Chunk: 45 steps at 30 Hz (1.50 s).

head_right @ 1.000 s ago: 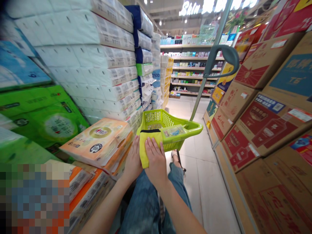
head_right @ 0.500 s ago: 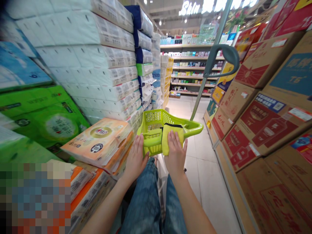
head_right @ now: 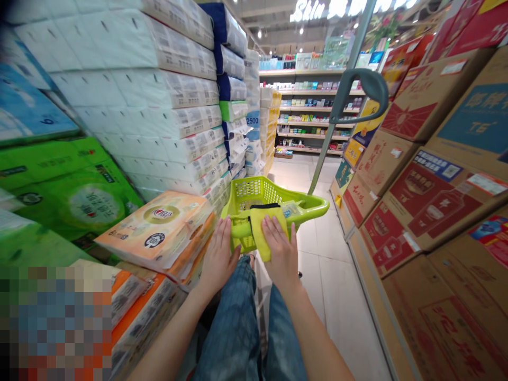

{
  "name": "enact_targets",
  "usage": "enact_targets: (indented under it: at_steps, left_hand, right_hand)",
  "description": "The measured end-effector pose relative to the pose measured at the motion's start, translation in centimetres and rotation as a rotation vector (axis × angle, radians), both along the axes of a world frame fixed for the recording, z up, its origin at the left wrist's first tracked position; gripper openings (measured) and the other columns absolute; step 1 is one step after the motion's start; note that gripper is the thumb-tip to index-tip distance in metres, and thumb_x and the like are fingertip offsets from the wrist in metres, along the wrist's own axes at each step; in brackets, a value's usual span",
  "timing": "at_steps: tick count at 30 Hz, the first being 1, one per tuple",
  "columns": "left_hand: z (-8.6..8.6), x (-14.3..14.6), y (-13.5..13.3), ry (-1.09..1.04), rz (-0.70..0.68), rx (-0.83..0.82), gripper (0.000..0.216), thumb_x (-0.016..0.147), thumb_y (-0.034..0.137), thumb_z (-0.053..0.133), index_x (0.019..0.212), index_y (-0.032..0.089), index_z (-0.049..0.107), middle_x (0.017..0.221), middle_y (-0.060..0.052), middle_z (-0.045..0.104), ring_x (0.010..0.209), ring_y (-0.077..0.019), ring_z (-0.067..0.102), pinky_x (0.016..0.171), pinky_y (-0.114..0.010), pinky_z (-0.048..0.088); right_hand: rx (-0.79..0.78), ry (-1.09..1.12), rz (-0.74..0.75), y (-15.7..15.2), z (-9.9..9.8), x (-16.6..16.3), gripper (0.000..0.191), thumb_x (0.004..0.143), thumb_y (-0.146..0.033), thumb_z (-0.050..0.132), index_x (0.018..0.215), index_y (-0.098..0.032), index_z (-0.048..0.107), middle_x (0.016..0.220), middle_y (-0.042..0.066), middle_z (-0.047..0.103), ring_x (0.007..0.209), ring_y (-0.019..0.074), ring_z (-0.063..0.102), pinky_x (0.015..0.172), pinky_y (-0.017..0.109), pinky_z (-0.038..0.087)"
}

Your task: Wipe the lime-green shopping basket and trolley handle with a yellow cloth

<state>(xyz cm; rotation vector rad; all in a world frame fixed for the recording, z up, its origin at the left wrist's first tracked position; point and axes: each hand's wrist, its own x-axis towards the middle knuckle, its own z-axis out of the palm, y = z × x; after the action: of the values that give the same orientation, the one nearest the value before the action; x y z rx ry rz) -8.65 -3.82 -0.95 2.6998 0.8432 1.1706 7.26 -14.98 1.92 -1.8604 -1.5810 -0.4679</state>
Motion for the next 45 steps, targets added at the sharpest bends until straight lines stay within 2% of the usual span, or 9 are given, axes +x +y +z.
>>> enact_targets:
  at_steps: [3, 6, 13, 17, 24, 27, 33, 38, 45]
  left_hand:
    - [0.1, 0.1, -0.1, 0.002, 0.008, -0.009, 0.069, 0.098, 0.025, 0.042, 0.157, 0.016, 0.009, 0.161, -0.014, 0.03, 0.152, -0.0255, 0.019, 0.119, -0.051, 0.031]
    - [0.1, 0.0, -0.1, -0.012, 0.001, -0.025, 0.066, 0.1, 0.026, 0.039, 0.158, 0.019, 0.008, 0.161, -0.013, 0.029, 0.152, -0.024, 0.019, 0.12, -0.05, 0.03]
    - [-0.6, -0.3, 0.2, -0.047, -0.065, -0.039, 0.069, 0.099, 0.021, 0.036, 0.158, 0.02, 0.001, 0.163, -0.015, 0.024, 0.152, -0.0263, 0.016, 0.12, -0.053, 0.03]
    - [-0.3, -0.3, 0.1, -0.032, -0.05, -0.082, 0.065, 0.1, 0.022, 0.033, 0.158, 0.022, 0.003, 0.162, -0.013, 0.026, 0.152, -0.0249, 0.017, 0.121, -0.053, 0.028]
    - [0.1, -0.1, -0.2, -0.047, -0.042, -0.068, 0.066, 0.101, 0.024, 0.034, 0.158, 0.022, 0.002, 0.163, -0.012, 0.026, 0.153, -0.0232, 0.016, 0.122, -0.052, 0.026]
    - [-0.3, -0.1, 0.0, -0.041, -0.047, -0.068, 0.066, 0.1, 0.022, 0.034, 0.158, 0.021, 0.001, 0.163, -0.012, 0.024, 0.153, -0.0229, 0.014, 0.122, -0.052, 0.025]
    - [-1.2, -0.5, 0.4, -0.086, -0.094, -0.048, 0.07, 0.098, 0.021, 0.037, 0.158, 0.022, 0.001, 0.164, -0.014, 0.02, 0.153, -0.0249, 0.014, 0.121, -0.051, 0.028]
    - [-0.5, -0.3, 0.2, -0.035, -0.068, -0.07, 0.068, 0.098, 0.017, 0.032, 0.158, 0.021, 0.001, 0.163, -0.013, 0.023, 0.153, -0.0241, 0.015, 0.121, -0.052, 0.027]
    - [-0.1, -0.1, -0.1, -0.03, -0.038, -0.074, 0.067, 0.099, 0.02, 0.034, 0.158, 0.021, 0.002, 0.164, -0.011, 0.023, 0.153, -0.0228, 0.015, 0.122, -0.051, 0.025]
  right_hand:
    - [0.038, 0.04, -0.107, -0.3, -0.1, 1.4, 0.072, 0.079, -0.009, 0.047, 0.15, -0.019, 0.039, 0.151, 0.011, 0.048, 0.143, 0.0252, 0.04, 0.121, 0.057, 0.012]
    - [0.047, 0.08, -0.135, 0.3, -0.2, -0.1, 0.071, 0.08, -0.009, 0.046, 0.15, -0.016, 0.038, 0.152, 0.012, 0.046, 0.144, 0.0256, 0.037, 0.121, 0.056, 0.017]
    - [-0.058, 0.033, 0.149, 1.7, -0.2, -5.6, 0.067, 0.083, -0.009, 0.046, 0.149, -0.014, 0.04, 0.154, 0.009, 0.044, 0.147, 0.0206, 0.032, 0.124, 0.044, 0.014]
    - [-0.067, 0.01, 0.134, 0.9, 0.2, -3.3, 0.066, 0.084, -0.01, 0.045, 0.149, -0.017, 0.04, 0.153, 0.008, 0.046, 0.145, 0.0201, 0.035, 0.123, 0.047, 0.012]
    - [0.025, 0.04, -0.134, 0.0, 0.2, 1.2, 0.071, 0.079, -0.009, 0.047, 0.15, -0.02, 0.039, 0.151, 0.009, 0.048, 0.144, 0.0243, 0.039, 0.118, 0.051, 0.023]
    - [0.009, 0.058, -0.14, 0.8, 0.1, -1.2, 0.069, 0.081, -0.009, 0.046, 0.15, -0.018, 0.039, 0.153, 0.009, 0.045, 0.145, 0.0239, 0.036, 0.119, 0.049, 0.022]
    - [-0.088, 0.026, 0.117, 1.9, 0.0, -6.4, 0.067, 0.084, -0.01, 0.045, 0.15, -0.015, 0.038, 0.154, 0.008, 0.043, 0.147, 0.02, 0.032, 0.123, 0.044, 0.011]
    - [-0.064, -0.016, 0.111, 0.5, -0.1, -3.7, 0.065, 0.086, -0.011, 0.045, 0.15, -0.019, 0.038, 0.153, 0.008, 0.046, 0.145, 0.0199, 0.035, 0.123, 0.046, 0.011]
    - [0.008, 0.054, -0.176, -0.6, -0.1, 1.3, 0.069, 0.083, -0.01, 0.046, 0.15, -0.022, 0.037, 0.152, 0.008, 0.046, 0.144, 0.0232, 0.038, 0.12, 0.051, 0.017]
